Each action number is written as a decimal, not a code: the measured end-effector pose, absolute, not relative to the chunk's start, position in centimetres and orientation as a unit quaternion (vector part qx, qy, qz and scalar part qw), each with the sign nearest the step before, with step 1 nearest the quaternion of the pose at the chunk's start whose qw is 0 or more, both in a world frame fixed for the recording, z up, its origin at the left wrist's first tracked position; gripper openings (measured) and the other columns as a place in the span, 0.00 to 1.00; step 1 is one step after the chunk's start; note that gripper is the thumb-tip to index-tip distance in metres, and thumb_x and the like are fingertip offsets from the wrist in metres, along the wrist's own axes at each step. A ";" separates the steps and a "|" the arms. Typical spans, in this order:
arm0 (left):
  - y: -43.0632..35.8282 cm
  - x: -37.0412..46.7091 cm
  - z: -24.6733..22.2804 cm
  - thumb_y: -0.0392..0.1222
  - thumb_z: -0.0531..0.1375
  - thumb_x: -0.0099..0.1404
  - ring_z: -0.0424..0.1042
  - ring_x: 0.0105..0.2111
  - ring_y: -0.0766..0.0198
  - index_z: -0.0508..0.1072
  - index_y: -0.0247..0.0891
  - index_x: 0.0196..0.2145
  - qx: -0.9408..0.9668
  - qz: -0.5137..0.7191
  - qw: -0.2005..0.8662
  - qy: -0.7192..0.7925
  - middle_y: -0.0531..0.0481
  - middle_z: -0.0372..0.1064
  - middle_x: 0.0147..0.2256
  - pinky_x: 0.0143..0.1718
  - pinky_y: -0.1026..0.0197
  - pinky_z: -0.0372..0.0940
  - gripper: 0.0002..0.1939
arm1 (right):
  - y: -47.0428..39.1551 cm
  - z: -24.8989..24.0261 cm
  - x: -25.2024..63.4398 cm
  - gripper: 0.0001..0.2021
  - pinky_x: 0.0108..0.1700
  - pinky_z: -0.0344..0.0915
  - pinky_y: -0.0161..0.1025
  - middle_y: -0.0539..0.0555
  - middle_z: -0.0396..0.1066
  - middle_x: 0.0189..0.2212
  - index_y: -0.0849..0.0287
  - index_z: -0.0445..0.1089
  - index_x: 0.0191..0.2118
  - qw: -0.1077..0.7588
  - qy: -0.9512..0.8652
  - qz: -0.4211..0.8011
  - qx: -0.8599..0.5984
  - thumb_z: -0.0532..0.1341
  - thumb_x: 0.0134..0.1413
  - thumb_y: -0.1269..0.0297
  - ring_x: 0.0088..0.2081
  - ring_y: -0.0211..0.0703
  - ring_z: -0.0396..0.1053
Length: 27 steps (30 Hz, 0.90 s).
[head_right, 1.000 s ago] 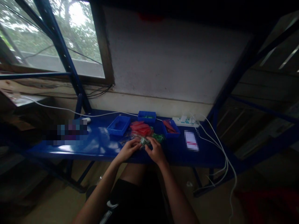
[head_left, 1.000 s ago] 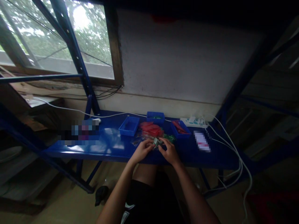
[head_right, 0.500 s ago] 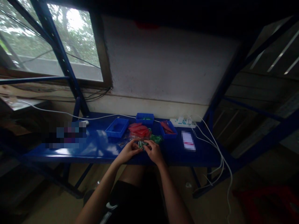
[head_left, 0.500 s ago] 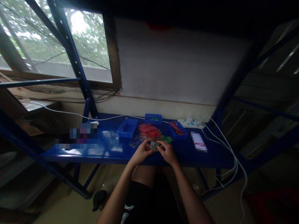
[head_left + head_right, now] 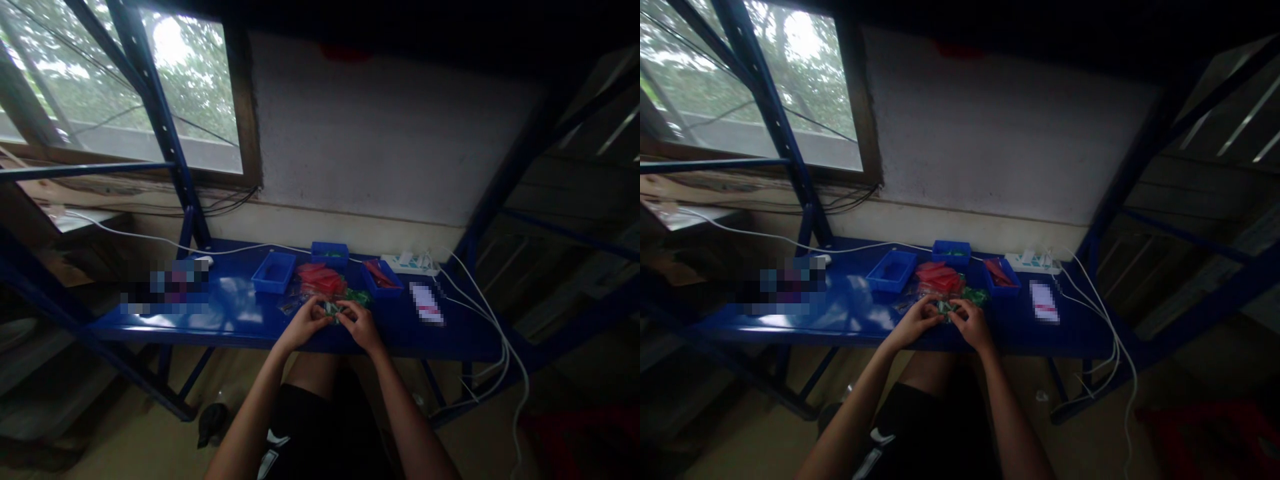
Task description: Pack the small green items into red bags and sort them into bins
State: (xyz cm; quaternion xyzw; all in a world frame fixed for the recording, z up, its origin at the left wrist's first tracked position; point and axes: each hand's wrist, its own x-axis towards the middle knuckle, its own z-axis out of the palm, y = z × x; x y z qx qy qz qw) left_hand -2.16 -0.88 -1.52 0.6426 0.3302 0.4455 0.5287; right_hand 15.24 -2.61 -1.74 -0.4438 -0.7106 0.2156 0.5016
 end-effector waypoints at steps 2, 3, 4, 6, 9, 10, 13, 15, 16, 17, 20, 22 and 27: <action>-0.8 -2.1 -1.7 0.45 0.66 0.51 0.61 0.23 0.72 0.64 0.36 0.45 0.638 0.450 0.532 0.327 0.59 0.61 0.24 0.26 0.68 0.55 0.26 | -2.6 -1.9 15.3 0.12 0.36 0.69 0.38 0.55 0.75 0.37 0.58 0.72 0.42 0.501 -0.710 0.218 -0.444 0.61 0.50 0.65 0.31 0.41 0.71; -0.8 -2.1 -1.7 0.45 0.67 0.51 0.61 0.23 0.71 0.64 0.36 0.46 0.637 0.451 0.534 0.325 0.59 0.61 0.24 0.26 0.68 0.55 0.26 | -2.5 -1.9 15.3 0.12 0.35 0.69 0.38 0.55 0.75 0.37 0.58 0.72 0.42 0.500 -0.711 0.219 -0.443 0.61 0.50 0.65 0.31 0.41 0.71; -0.7 -2.1 -1.8 0.44 0.67 0.51 0.61 0.23 0.71 0.64 0.36 0.46 0.637 0.451 0.536 0.323 0.59 0.60 0.24 0.27 0.68 0.55 0.26 | -2.5 -2.0 15.3 0.12 0.35 0.69 0.38 0.55 0.74 0.37 0.58 0.72 0.43 0.500 -0.711 0.222 -0.442 0.61 0.50 0.65 0.31 0.41 0.71; -0.6 -2.2 -1.9 0.43 0.66 0.51 0.61 0.24 0.72 0.64 0.36 0.47 0.640 0.450 0.535 0.319 0.59 0.60 0.25 0.26 0.69 0.55 0.27 | -2.5 -2.0 15.3 0.12 0.35 0.69 0.37 0.54 0.74 0.36 0.57 0.72 0.43 0.499 -0.710 0.228 -0.441 0.61 0.49 0.65 0.31 0.41 0.71; -0.4 -2.3 -2.1 0.38 0.65 0.50 0.60 0.23 0.72 0.65 0.35 0.48 0.653 0.442 0.521 0.325 0.59 0.59 0.25 0.25 0.69 0.54 0.27 | -2.4 -2.1 15.4 0.12 0.34 0.69 0.37 0.54 0.74 0.35 0.57 0.72 0.42 0.507 -0.703 0.230 -0.443 0.62 0.49 0.65 0.31 0.41 0.71; -0.4 -2.3 -2.1 0.37 0.65 0.50 0.59 0.23 0.72 0.65 0.35 0.48 0.659 0.438 0.515 0.329 0.59 0.59 0.25 0.24 0.70 0.53 0.27 | -2.4 -2.2 15.4 0.12 0.34 0.69 0.37 0.55 0.74 0.35 0.57 0.72 0.42 0.510 -0.699 0.233 -0.444 0.62 0.50 0.64 0.32 0.42 0.72; -0.3 -2.4 -2.1 0.34 0.62 0.51 0.60 0.23 0.71 0.68 0.33 0.46 0.676 0.428 0.494 0.339 0.58 0.61 0.24 0.25 0.69 0.55 0.22 | -2.2 -2.5 15.6 0.14 0.36 0.69 0.38 0.55 0.74 0.35 0.57 0.71 0.44 0.511 -0.690 0.255 -0.444 0.62 0.51 0.63 0.34 0.43 0.72; -0.3 -2.4 -2.0 0.36 0.62 0.53 0.63 0.25 0.69 0.70 0.32 0.42 0.680 0.433 0.481 0.344 0.55 0.65 0.26 0.27 0.67 0.58 0.17 | -2.0 -2.7 15.6 0.17 0.36 0.69 0.38 0.54 0.74 0.34 0.56 0.70 0.48 0.498 -0.692 0.277 -0.444 0.63 0.49 0.63 0.34 0.43 0.72; -0.3 -2.4 -2.0 0.37 0.61 0.53 0.65 0.27 0.67 0.70 0.32 0.40 0.679 0.437 0.478 0.345 0.53 0.67 0.28 0.29 0.66 0.59 0.14 | -1.9 -2.8 15.6 0.20 0.36 0.69 0.38 0.54 0.73 0.34 0.55 0.69 0.49 0.491 -0.693 0.288 -0.443 0.64 0.48 0.64 0.33 0.42 0.72; -0.4 -2.4 -1.9 0.38 0.61 0.54 0.66 0.28 0.66 0.71 0.32 0.38 0.678 0.442 0.476 0.345 0.52 0.68 0.29 0.31 0.65 0.60 0.13 | -1.8 -2.9 15.6 0.22 0.36 0.69 0.38 0.53 0.73 0.34 0.55 0.67 0.51 0.485 -0.693 0.298 -0.442 0.64 0.47 0.65 0.33 0.41 0.72; -0.3 -2.4 -2.0 0.41 0.61 0.55 0.67 0.30 0.64 0.71 0.32 0.35 0.677 0.447 0.473 0.345 0.50 0.70 0.31 0.33 0.64 0.61 0.11 | -1.7 -3.1 15.6 0.27 0.37 0.69 0.38 0.51 0.72 0.34 0.55 0.63 0.55 0.478 -0.691 0.320 -0.438 0.65 0.46 0.67 0.32 0.40 0.71; -0.3 -2.3 -2.2 0.42 0.61 0.56 0.67 0.29 0.65 0.71 0.32 0.36 0.678 0.445 0.469 0.350 0.50 0.69 0.30 0.31 0.64 0.60 0.12 | -1.8 -3.1 15.6 0.27 0.38 0.68 0.38 0.51 0.71 0.33 0.54 0.62 0.56 0.479 -0.692 0.318 -0.437 0.64 0.47 0.67 0.32 0.39 0.71; -0.4 -2.2 -2.3 0.43 0.61 0.57 0.64 0.23 0.68 0.62 0.33 0.53 0.660 0.458 0.474 0.360 0.58 0.62 0.23 0.26 0.66 0.58 0.28 | -1.9 -2.9 15.6 0.24 0.37 0.67 0.38 0.49 0.70 0.29 0.55 0.63 0.55 0.475 -0.698 0.301 -0.443 0.61 0.50 0.65 0.30 0.39 0.69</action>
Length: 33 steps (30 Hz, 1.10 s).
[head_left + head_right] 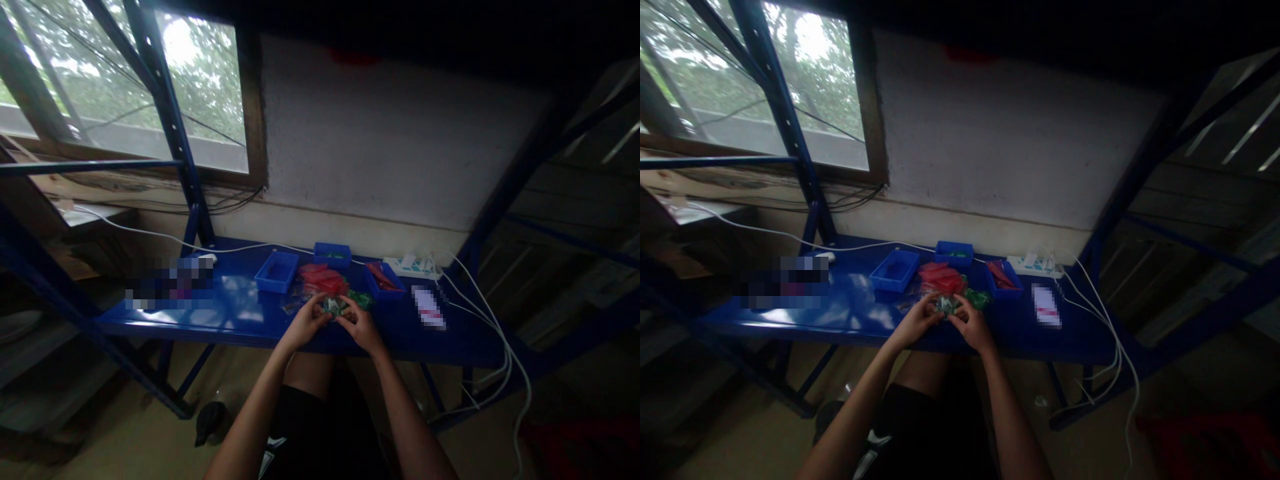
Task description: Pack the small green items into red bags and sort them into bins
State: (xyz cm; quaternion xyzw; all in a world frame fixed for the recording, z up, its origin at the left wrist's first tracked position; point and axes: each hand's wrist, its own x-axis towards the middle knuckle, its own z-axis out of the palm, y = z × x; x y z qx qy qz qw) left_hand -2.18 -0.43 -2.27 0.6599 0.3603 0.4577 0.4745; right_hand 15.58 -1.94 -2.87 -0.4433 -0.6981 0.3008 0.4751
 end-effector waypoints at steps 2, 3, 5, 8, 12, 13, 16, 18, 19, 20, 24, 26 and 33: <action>-0.7 -2.1 -2.0 0.41 0.61 0.58 0.63 0.22 0.69 0.59 0.33 0.57 0.668 0.452 0.471 0.358 0.59 0.60 0.21 0.25 0.67 0.57 0.31 | -2.0 -2.7 15.6 0.23 0.36 0.66 0.37 0.49 0.70 0.28 0.56 0.64 0.55 0.472 -0.701 0.293 -0.448 0.60 0.52 0.64 0.29 0.39 0.69; -0.8 -2.1 -1.9 0.41 0.60 0.58 0.62 0.21 0.69 0.59 0.33 0.57 0.675 0.446 0.466 0.359 0.59 0.60 0.21 0.25 0.67 0.56 0.30 | -2.1 -2.6 15.6 0.22 0.35 0.66 0.37 0.49 0.70 0.27 0.57 0.65 0.54 0.471 -0.701 0.290 -0.449 0.60 0.52 0.64 0.29 0.39 0.69; -0.9 -2.1 -1.7 0.40 0.60 0.58 0.60 0.20 0.70 0.62 0.32 0.55 0.685 0.437 0.457 0.362 0.60 0.59 0.20 0.24 0.68 0.55 0.27 | -2.1 -2.5 15.5 0.21 0.34 0.65 0.37 0.49 0.69 0.26 0.58 0.65 0.54 0.471 -0.702 0.287 -0.451 0.59 0.53 0.63 0.28 0.39 0.68; -0.9 -2.1 -1.8 0.41 0.60 0.59 0.59 0.20 0.71 0.64 0.33 0.53 0.687 0.434 0.458 0.361 0.60 0.58 0.20 0.23 0.68 0.54 0.25 | -2.2 -2.3 15.5 0.19 0.33 0.65 0.36 0.49 0.69 0.24 0.59 0.66 0.52 0.470 -0.702 0.285 -0.453 0.57 0.55 0.62 0.27 0.39 0.68; -0.7 -2.2 -2.0 0.44 0.61 0.58 0.57 0.21 0.71 0.64 0.34 0.51 0.684 0.436 0.457 0.366 0.59 0.57 0.22 0.23 0.69 0.52 0.24 | -2.2 -2.2 15.4 0.15 0.33 0.65 0.35 0.49 0.69 0.23 0.59 0.68 0.48 0.472 -0.704 0.278 -0.452 0.57 0.55 0.61 0.27 0.39 0.68; -0.7 -2.2 -2.0 0.44 0.61 0.57 0.57 0.21 0.71 0.64 0.34 0.50 0.684 0.435 0.456 0.367 0.59 0.57 0.22 0.23 0.69 0.52 0.24 | -2.2 -2.2 15.4 0.15 0.33 0.65 0.35 0.49 0.70 0.23 0.58 0.68 0.48 0.472 -0.705 0.276 -0.452 0.57 0.55 0.61 0.27 0.39 0.68; -0.8 -2.3 -2.0 0.43 0.60 0.58 0.58 0.23 0.71 0.64 0.34 0.50 0.685 0.432 0.462 0.362 0.57 0.59 0.24 0.24 0.69 0.53 0.23 | -2.2 -2.2 15.4 0.14 0.33 0.65 0.35 0.48 0.70 0.23 0.58 0.68 0.47 0.469 -0.708 0.270 -0.453 0.57 0.55 0.61 0.27 0.39 0.68; -1.0 -2.3 -1.8 0.43 0.60 0.58 0.59 0.24 0.70 0.64 0.34 0.49 0.682 0.431 0.471 0.356 0.57 0.60 0.25 0.25 0.69 0.54 0.22 | -2.2 -2.2 15.3 0.14 0.34 0.65 0.36 0.49 0.70 0.24 0.57 0.68 0.47 0.467 -0.710 0.271 -0.453 0.57 0.55 0.61 0.28 0.39 0.69; -1.0 -2.3 -1.7 0.43 0.60 0.58 0.59 0.24 0.70 0.64 0.34 0.49 0.680 0.432 0.475 0.355 0.56 0.61 0.25 0.25 0.69 0.54 0.21 | -2.3 -2.2 15.3 0.13 0.35 0.66 0.36 0.49 0.71 0.25 0.57 0.68 0.47 0.466 -0.710 0.273 -0.452 0.57 0.55 0.62 0.28 0.40 0.69; -1.1 -2.3 -1.6 0.43 0.60 0.58 0.60 0.24 0.70 0.64 0.34 0.48 0.677 0.433 0.478 0.355 0.56 0.61 0.25 0.25 0.68 0.54 0.21 | -2.3 -2.1 15.3 0.14 0.35 0.66 0.36 0.49 0.71 0.27 0.56 0.68 0.47 0.465 -0.711 0.276 -0.450 0.58 0.55 0.62 0.29 0.40 0.70; -1.3 -2.2 -1.4 0.45 0.60 0.57 0.59 0.22 0.70 0.63 0.35 0.49 0.663 0.435 0.495 0.355 0.57 0.61 0.25 0.24 0.69 0.54 0.23 | -2.3 -2.2 15.4 0.19 0.38 0.67 0.38 0.50 0.72 0.33 0.54 0.65 0.52 0.473 -0.706 0.303 -0.432 0.60 0.52 0.65 0.33 0.40 0.71; -1.3 -2.2 -1.4 0.44 0.60 0.57 0.59 0.22 0.71 0.62 0.35 0.51 0.665 0.434 0.496 0.352 0.57 0.62 0.25 0.24 0.68 0.54 0.25 | -2.2 -2.4 15.4 0.21 0.39 0.68 0.38 0.50 0.72 0.34 0.53 0.64 0.53 0.477 -0.698 0.322 -0.425 0.61 0.51 0.66 0.33 0.40 0.71; -1.3 -2.2 -1.6 0.46 0.60 0.58 0.59 0.22 0.70 0.63 0.33 0.52 0.680 0.426 0.477 0.359 0.57 0.62 0.23 0.24 0.68 0.53 0.26 | -2.0 -2.6 15.5 0.22 0.39 0.67 0.39 0.50 0.71 0.32 0.55 0.65 0.53 0.488 -0.674 0.348 -0.431 0.62 0.50 0.66 0.34 0.40 0.71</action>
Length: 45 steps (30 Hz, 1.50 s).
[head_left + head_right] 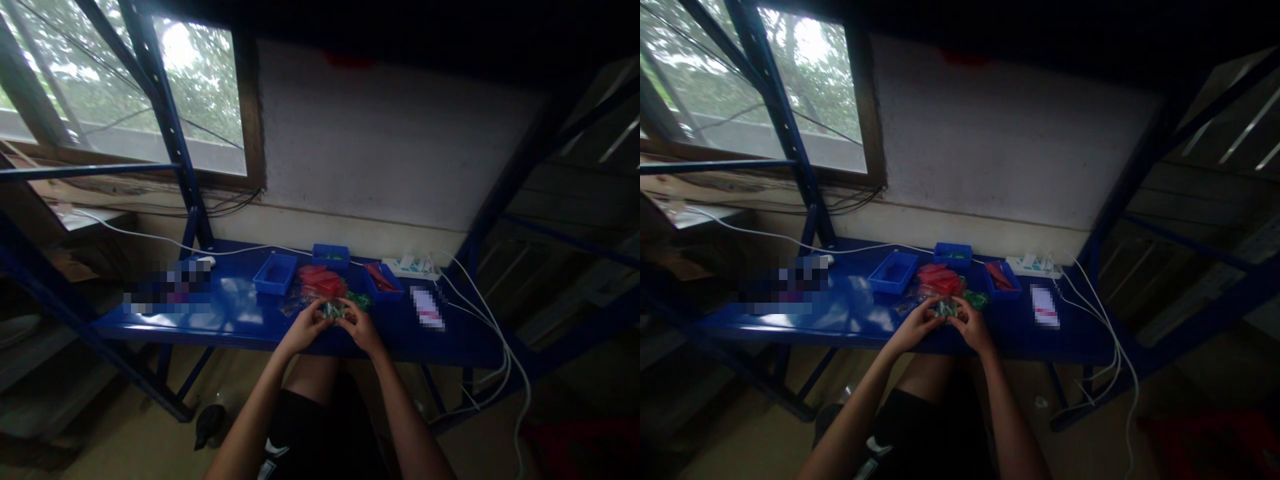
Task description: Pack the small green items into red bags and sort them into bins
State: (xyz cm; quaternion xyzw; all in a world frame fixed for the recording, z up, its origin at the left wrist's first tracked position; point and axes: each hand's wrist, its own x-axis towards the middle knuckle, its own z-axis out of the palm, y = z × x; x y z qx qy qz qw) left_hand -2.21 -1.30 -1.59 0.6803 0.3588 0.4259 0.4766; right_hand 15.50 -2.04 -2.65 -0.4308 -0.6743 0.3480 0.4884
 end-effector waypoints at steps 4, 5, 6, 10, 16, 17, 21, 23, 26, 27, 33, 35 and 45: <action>-1.5 -2.2 -1.5 0.47 0.60 0.58 0.59 0.21 0.70 0.63 0.32 0.51 0.681 0.425 0.467 0.371 0.57 0.63 0.22 0.23 0.68 0.53 0.26 | -2.4 -2.2 15.5 0.22 0.39 0.67 0.38 0.50 0.71 0.31 0.56 0.65 0.53 0.488 -0.676 0.341 -0.433 0.61 0.50 0.64 0.33 0.40 0.71; -1.5 -2.2 -1.5 0.47 0.60 0.59 0.59 0.21 0.70 0.63 0.32 0.51 0.684 0.425 0.461 0.372 0.57 0.63 0.22 0.23 0.68 0.53 0.25 | -2.5 -2.1 15.5 0.21 0.39 0.67 0.38 0.50 0.71 0.31 0.56 0.65 0.53 0.488 -0.678 0.338 -0.434 0.61 0.51 0.64 0.33 0.40 0.71; -1.6 -2.1 -1.5 0.47 0.60 0.59 0.59 0.21 0.70 0.63 0.32 0.51 0.688 0.425 0.454 0.374 0.57 0.63 0.22 0.23 0.68 0.53 0.25 | -2.6 -2.0 15.5 0.21 0.38 0.67 0.38 0.50 0.71 0.32 0.56 0.66 0.52 0.488 -0.680 0.333 -0.435 0.61 0.51 0.64 0.33 0.41 0.71; -1.5 -2.1 -1.7 0.46 0.59 0.60 0.60 0.21 0.70 0.64 0.32 0.50 0.701 0.424 0.427 0.382 0.56 0.64 0.23 0.23 0.68 0.54 0.23 | -2.7 -1.9 15.5 0.18 0.38 0.68 0.38 0.51 0.72 0.32 0.55 0.67 0.51 0.492 -0.682 0.315 -0.439 0.60 0.52 0.64 0.33 0.41 0.71; -1.3 -2.1 -1.8 0.44 0.62 0.57 0.60 0.20 0.71 0.64 0.34 0.49 0.679 0.428 0.459 0.381 0.58 0.64 0.22 0.22 0.69 0.53 0.23 | -2.6 -2.0 15.4 0.17 0.39 0.68 0.39 0.51 0.73 0.32 0.54 0.68 0.49 0.490 -0.684 0.312 -0.441 0.60 0.52 0.63 0.33 0.41 0.72; -1.3 -2.1 -1.8 0.44 0.62 0.56 0.61 0.20 0.71 0.64 0.34 0.49 0.675 0.427 0.466 0.382 0.58 0.63 0.21 0.22 0.69 0.54 0.24 | -2.6 -1.9 15.4 0.17 0.39 0.68 0.39 0.51 0.73 0.32 0.54 0.68 0.49 0.488 -0.684 0.312 -0.443 0.60 0.52 0.63 0.33 0.41 0.72; -1.3 -2.0 -1.7 0.43 0.63 0.55 0.63 0.20 0.70 0.64 0.34 0.49 0.665 0.425 0.482 0.380 0.60 0.63 0.19 0.23 0.69 0.57 0.24 | -2.7 -1.9 15.4 0.16 0.39 0.68 0.39 0.50 0.74 0.31 0.55 0.68 0.48 0.482 -0.686 0.313 -0.446 0.60 0.52 0.63 0.33 0.41 0.72; -1.3 -1.9 -1.6 0.43 0.63 0.55 0.64 0.20 0.69 0.64 0.33 0.49 0.665 0.423 0.485 0.378 0.59 0.63 0.18 0.24 0.68 0.58 0.25 | -2.7 -1.9 15.4 0.16 0.39 0.67 0.38 0.50 0.74 0.31 0.55 0.68 0.48 0.480 -0.687 0.314 -0.446 0.60 0.52 0.62 0.33 0.41 0.72; -1.3 -1.9 -1.6 0.43 0.63 0.54 0.66 0.20 0.68 0.65 0.33 0.50 0.661 0.423 0.494 0.375 0.59 0.65 0.18 0.24 0.68 0.58 0.27 | -2.6 -2.0 15.5 0.15 0.38 0.67 0.38 0.50 0.73 0.31 0.55 0.68 0.48 0.476 -0.689 0.314 -0.448 0.59 0.53 0.61 0.33 0.41 0.72; -1.3 -2.0 -1.5 0.43 0.64 0.54 0.66 0.20 0.68 0.64 0.32 0.52 0.661 0.423 0.495 0.373 0.58 0.65 0.18 0.24 0.68 0.58 0.29 | -2.6 -2.0 15.5 0.15 0.37 0.67 0.37 0.50 0.74 0.30 0.55 0.68 0.48 0.474 -0.690 0.312 -0.450 0.59 0.53 0.61 0.33 0.41 0.72; -1.0 -2.1 -1.6 0.39 0.64 0.53 0.62 0.19 0.71 0.61 0.31 0.57 0.677 0.394 0.492 0.380 0.60 0.63 0.19 0.21 0.70 0.54 0.34 | -2.5 -2.1 15.6 0.14 0.37 0.66 0.38 0.51 0.74 0.30 0.56 0.68 0.46 0.470 -0.693 0.309 -0.450 0.60 0.53 0.61 0.33 0.42 0.72; -0.9 -2.1 -1.7 0.39 0.63 0.53 0.58 0.18 0.72 0.65 0.31 0.53 0.686 0.381 0.491 0.379 0.61 0.60 0.18 0.20 0.70 0.52 0.29 | -2.4 -2.1 15.6 0.14 0.37 0.66 0.37 0.50 0.74 0.29 0.56 0.69 0.45 0.468 -0.693 0.314 -0.451 0.60 0.53 0.62 0.32 0.41 0.72; -1.2 -2.2 -1.5 0.40 0.63 0.54 0.58 0.20 0.71 0.70 0.33 0.44 0.723 0.352 0.460 0.376 0.59 0.60 0.20 0.21 0.70 0.52 0.19 | -2.5 -2.0 15.5 0.09 0.34 0.64 0.36 0.49 0.72 0.25 0.57 0.68 0.39 0.464 -0.687 0.326 -0.454 0.60 0.51 0.61 0.29 0.41 0.71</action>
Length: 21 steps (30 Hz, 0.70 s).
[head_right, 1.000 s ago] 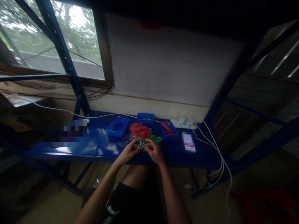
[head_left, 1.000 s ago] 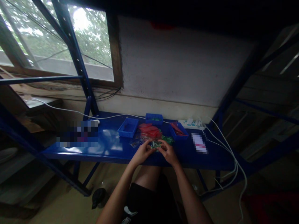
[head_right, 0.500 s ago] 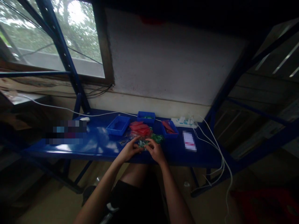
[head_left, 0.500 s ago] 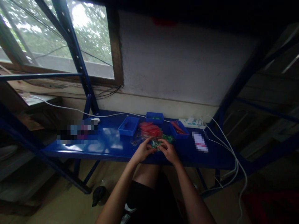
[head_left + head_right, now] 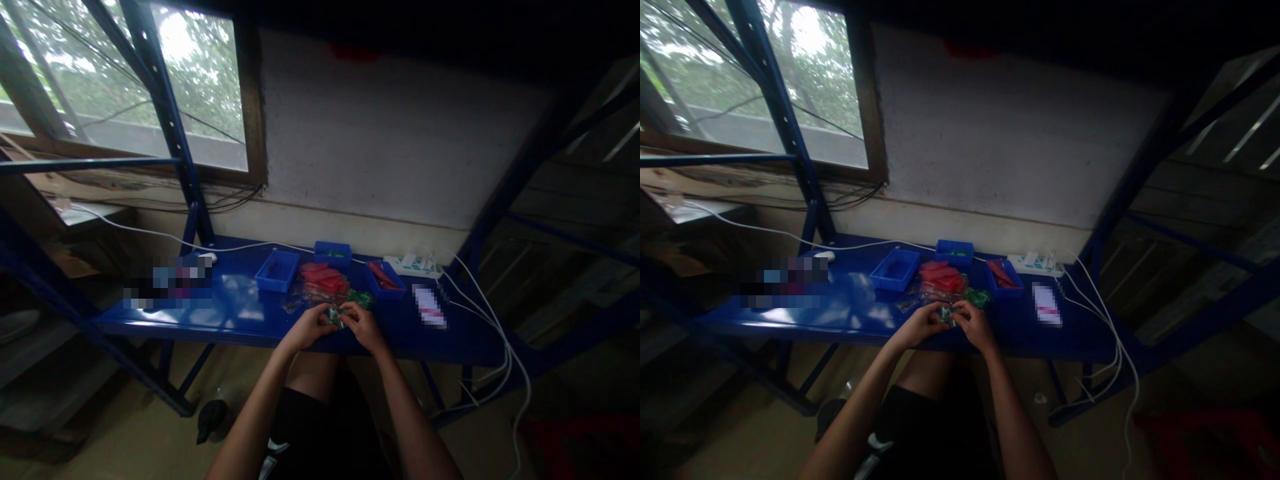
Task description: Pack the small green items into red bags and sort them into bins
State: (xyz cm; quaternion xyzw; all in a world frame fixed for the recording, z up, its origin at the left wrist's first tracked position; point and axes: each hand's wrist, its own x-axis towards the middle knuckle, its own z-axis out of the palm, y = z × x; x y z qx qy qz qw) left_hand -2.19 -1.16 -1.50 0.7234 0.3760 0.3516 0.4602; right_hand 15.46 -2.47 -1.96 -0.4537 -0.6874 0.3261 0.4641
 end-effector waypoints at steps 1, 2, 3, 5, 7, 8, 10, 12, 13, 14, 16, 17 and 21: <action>-1.2 -2.2 -1.4 0.40 0.63 0.54 0.58 0.20 0.71 0.70 0.33 0.43 0.728 0.350 0.453 0.376 0.59 0.60 0.20 0.21 0.70 0.52 0.18 | -2.5 -2.0 15.5 0.09 0.33 0.64 0.36 0.49 0.72 0.25 0.57 0.68 0.38 0.465 -0.686 0.326 -0.454 0.60 0.51 0.61 0.29 0.41 0.71; -1.3 -2.1 -1.3 0.40 0.62 0.55 0.58 0.20 0.71 0.69 0.33 0.42 0.732 0.351 0.447 0.376 0.59 0.60 0.20 0.21 0.70 0.52 0.17 | -2.5 -2.0 15.5 0.09 0.33 0.64 0.36 0.49 0.73 0.25 0.57 0.68 0.38 0.467 -0.686 0.324 -0.455 0.60 0.51 0.61 0.29 0.41 0.71; -1.4 -2.1 -1.3 0.40 0.62 0.55 0.58 0.21 0.70 0.69 0.33 0.41 0.736 0.354 0.439 0.375 0.59 0.60 0.21 0.21 0.70 0.52 0.16 | -2.5 -2.0 15.5 0.08 0.33 0.64 0.36 0.49 0.73 0.25 0.57 0.68 0.37 0.470 -0.684 0.321 -0.455 0.60 0.51 0.60 0.29 0.41 0.71; -1.5 -2.1 -1.2 0.42 0.61 0.57 0.58 0.21 0.70 0.69 0.33 0.40 0.740 0.363 0.424 0.375 0.58 0.60 0.21 0.21 0.69 0.52 0.14 | -2.4 -2.0 15.5 0.09 0.33 0.64 0.36 0.50 0.73 0.26 0.57 0.68 0.38 0.477 -0.681 0.317 -0.457 0.60 0.51 0.60 0.30 0.42 0.71; -1.5 -2.1 -1.2 0.43 0.60 0.58 0.59 0.21 0.70 0.69 0.33 0.41 0.739 0.373 0.420 0.372 0.57 0.61 0.22 0.22 0.69 0.52 0.15 | -2.3 -2.1 15.5 0.11 0.34 0.65 0.37 0.51 0.73 0.27 0.57 0.68 0.39 0.484 -0.675 0.321 -0.455 0.61 0.50 0.60 0.31 0.42 0.72; -1.5 -2.1 -1.2 0.43 0.60 0.59 0.60 0.22 0.69 0.68 0.33 0.42 0.736 0.378 0.425 0.366 0.56 0.63 0.23 0.23 0.69 0.53 0.16 | -2.3 -2.1 15.5 0.11 0.35 0.66 0.37 0.51 0.73 0.28 0.57 0.68 0.40 0.487 -0.671 0.328 -0.453 0.61 0.50 0.60 0.32 0.43 0.72; -1.5 -2.1 -1.2 0.45 0.60 0.60 0.63 0.23 0.68 0.67 0.33 0.45 0.728 0.384 0.444 0.354 0.53 0.67 0.26 0.24 0.68 0.56 0.18 | -2.2 -2.2 15.5 0.13 0.36 0.67 0.38 0.51 0.74 0.29 0.56 0.68 0.42 0.492 -0.662 0.352 -0.443 0.62 0.49 0.60 0.33 0.43 0.73; -1.5 -2.1 -1.3 0.47 0.59 0.60 0.66 0.25 0.66 0.67 0.33 0.43 0.720 0.390 0.457 0.347 0.51 0.69 0.27 0.26 0.67 0.58 0.17 | -2.1 -2.3 15.6 0.14 0.37 0.67 0.38 0.50 0.74 0.29 0.56 0.68 0.43 0.496 -0.652 0.379 -0.431 0.63 0.48 0.61 0.33 0.43 0.73; -1.5 -2.1 -1.3 0.48 0.59 0.60 0.67 0.26 0.66 0.68 0.33 0.40 0.717 0.394 0.460 0.346 0.51 0.70 0.27 0.27 0.67 0.59 0.16 | -2.1 -2.3 15.6 0.15 0.37 0.67 0.38 0.50 0.74 0.29 0.55 0.68 0.43 0.498 -0.647 0.391 -0.426 0.64 0.47 0.61 0.33 0.43 0.73; -1.6 -2.1 -1.3 0.49 0.59 0.60 0.68 0.26 0.65 0.68 0.33 0.38 0.716 0.397 0.461 0.344 0.50 0.70 0.27 0.28 0.66 0.60 0.15 | -2.1 -2.3 15.6 0.17 0.37 0.67 0.38 0.49 0.74 0.29 0.55 0.68 0.44 0.501 -0.642 0.399 -0.421 0.65 0.46 0.61 0.33 0.43 0.73; -1.6 -2.1 -1.3 0.51 0.58 0.61 0.68 0.28 0.64 0.68 0.33 0.33 0.718 0.398 0.462 0.336 0.49 0.70 0.28 0.30 0.65 0.61 0.15 | -2.0 -2.4 15.7 0.19 0.36 0.66 0.37 0.49 0.73 0.28 0.55 0.68 0.44 0.507 -0.634 0.408 -0.418 0.66 0.44 0.61 0.32 0.42 0.72; -1.6 -2.1 -1.2 0.51 0.57 0.62 0.68 0.28 0.64 0.68 0.33 0.33 0.721 0.396 0.462 0.332 0.49 0.70 0.28 0.31 0.64 0.62 0.16 | -2.0 -2.4 15.7 0.20 0.36 0.66 0.37 0.48 0.73 0.27 0.55 0.68 0.45 0.508 -0.632 0.410 -0.418 0.67 0.43 0.62 0.31 0.42 0.72; -1.5 -2.2 -1.2 0.53 0.53 0.64 0.68 0.28 0.64 0.69 0.33 0.32 0.738 0.390 0.440 0.330 0.48 0.70 0.28 0.31 0.63 0.62 0.18 | -2.1 -2.3 15.6 0.24 0.32 0.65 0.35 0.45 0.71 0.24 0.55 0.67 0.47 0.508 -0.631 0.406 -0.423 0.68 0.40 0.64 0.27 0.40 0.70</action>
